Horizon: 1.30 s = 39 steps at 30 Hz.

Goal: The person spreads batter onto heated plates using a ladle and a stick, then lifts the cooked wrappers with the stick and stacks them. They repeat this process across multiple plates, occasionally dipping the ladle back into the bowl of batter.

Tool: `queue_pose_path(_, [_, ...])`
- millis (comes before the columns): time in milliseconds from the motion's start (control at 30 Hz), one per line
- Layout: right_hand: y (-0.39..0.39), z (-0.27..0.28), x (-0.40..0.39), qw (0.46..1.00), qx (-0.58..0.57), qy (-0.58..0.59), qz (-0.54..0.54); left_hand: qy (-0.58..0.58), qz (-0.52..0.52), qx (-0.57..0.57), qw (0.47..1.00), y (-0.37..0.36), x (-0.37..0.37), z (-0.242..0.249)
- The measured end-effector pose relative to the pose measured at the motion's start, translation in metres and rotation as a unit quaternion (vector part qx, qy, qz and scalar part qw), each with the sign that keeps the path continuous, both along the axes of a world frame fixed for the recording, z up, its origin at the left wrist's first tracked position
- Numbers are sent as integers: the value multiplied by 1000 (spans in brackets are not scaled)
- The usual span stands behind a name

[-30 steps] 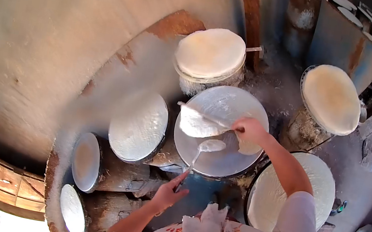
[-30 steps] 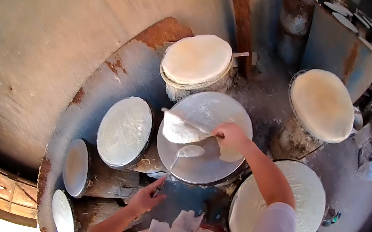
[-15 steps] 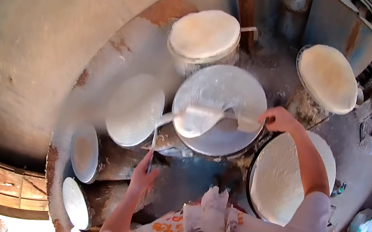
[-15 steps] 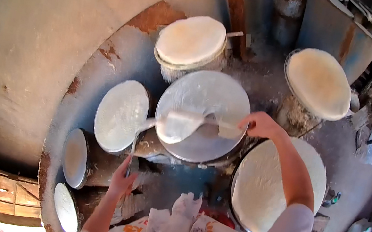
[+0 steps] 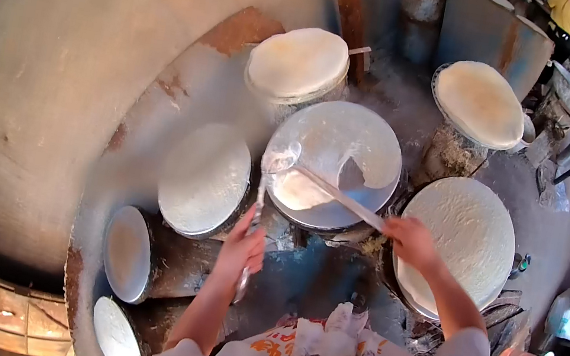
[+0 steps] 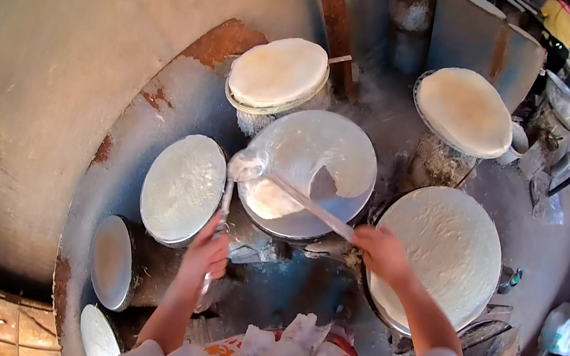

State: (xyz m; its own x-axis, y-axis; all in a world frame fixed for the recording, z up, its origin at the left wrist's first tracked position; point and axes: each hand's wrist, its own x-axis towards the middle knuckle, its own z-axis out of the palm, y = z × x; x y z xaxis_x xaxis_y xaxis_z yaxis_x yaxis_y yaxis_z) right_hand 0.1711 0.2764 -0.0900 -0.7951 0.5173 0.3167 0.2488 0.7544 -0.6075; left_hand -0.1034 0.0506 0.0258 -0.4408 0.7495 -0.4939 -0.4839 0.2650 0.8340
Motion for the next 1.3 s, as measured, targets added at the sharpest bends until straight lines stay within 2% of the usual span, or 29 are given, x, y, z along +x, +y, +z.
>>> queue_pose_path(33, [-26,1,15,999,-25,9,-28,-64,-55,83,993,-26,-26,1])
queue_pose_path(67, [-62,3,11,958,-257,89,-87,-97,-52,146,983,-35,-34,11])
queue_pose_path(100, [-78,-6,-27,919,-356,140,-94,-130,-46,194,971,-47,-42,22])
queue_pose_path(133, [-112,-15,-68,860,-465,181,-112,-124,-12,156,980,-47,-54,14])
queue_pose_path(167, [-138,-3,-118,755,-609,218,-105,-157,-12,171,973,-48,-60,15])
queue_pose_path(200, [-170,-22,-180,724,-629,272,-80,-273,-21,221,936,-67,-81,-4])
queue_pose_path(233, [-169,-31,-222,759,-599,226,-119,-388,-30,253,886,-54,-87,-14])
queue_pose_path(300, [-208,-89,-304,734,-592,293,-159,-432,-38,293,852,-88,-105,-28])
queue_pose_path(400, [-235,-124,-318,734,-514,364,-254,-279,-30,276,919,-114,-109,-1])
queue_pose_path(433, [-238,-128,-314,757,-471,345,-292,-219,-30,255,941,-115,-113,14])
queue_pose_path(567, [-246,-94,-263,741,-455,325,-372,-143,-47,244,958,-132,-113,31])
queue_pose_path(600, [-238,-81,-259,724,-466,323,-393,-118,-52,245,961,-132,-115,32])
queue_pose_path(633, [-229,-66,-256,679,-511,345,-399,-94,-54,246,963,-136,-115,30])
queue_pose_path(767, [-188,-60,-257,672,-477,398,-403,18,-7,206,978,-150,-111,31])
queue_pose_path(800, [-191,-59,-255,670,-473,406,-405,37,-24,219,975,-151,-116,30])
queue_pose_path(900, [-247,-64,-224,778,-468,227,-351,74,-6,170,983,-147,-112,27])
queue_pose_path(967, [-257,-59,-176,731,-514,189,-407,83,-30,181,979,-141,-111,18])
queue_pose_path(1067, [-225,-73,-135,735,-504,219,-397,79,-38,161,983,-128,-96,13])
queue_pose_path(1300, [-105,-43,-122,811,-381,167,-413,98,-63,148,982,-64,-46,1])
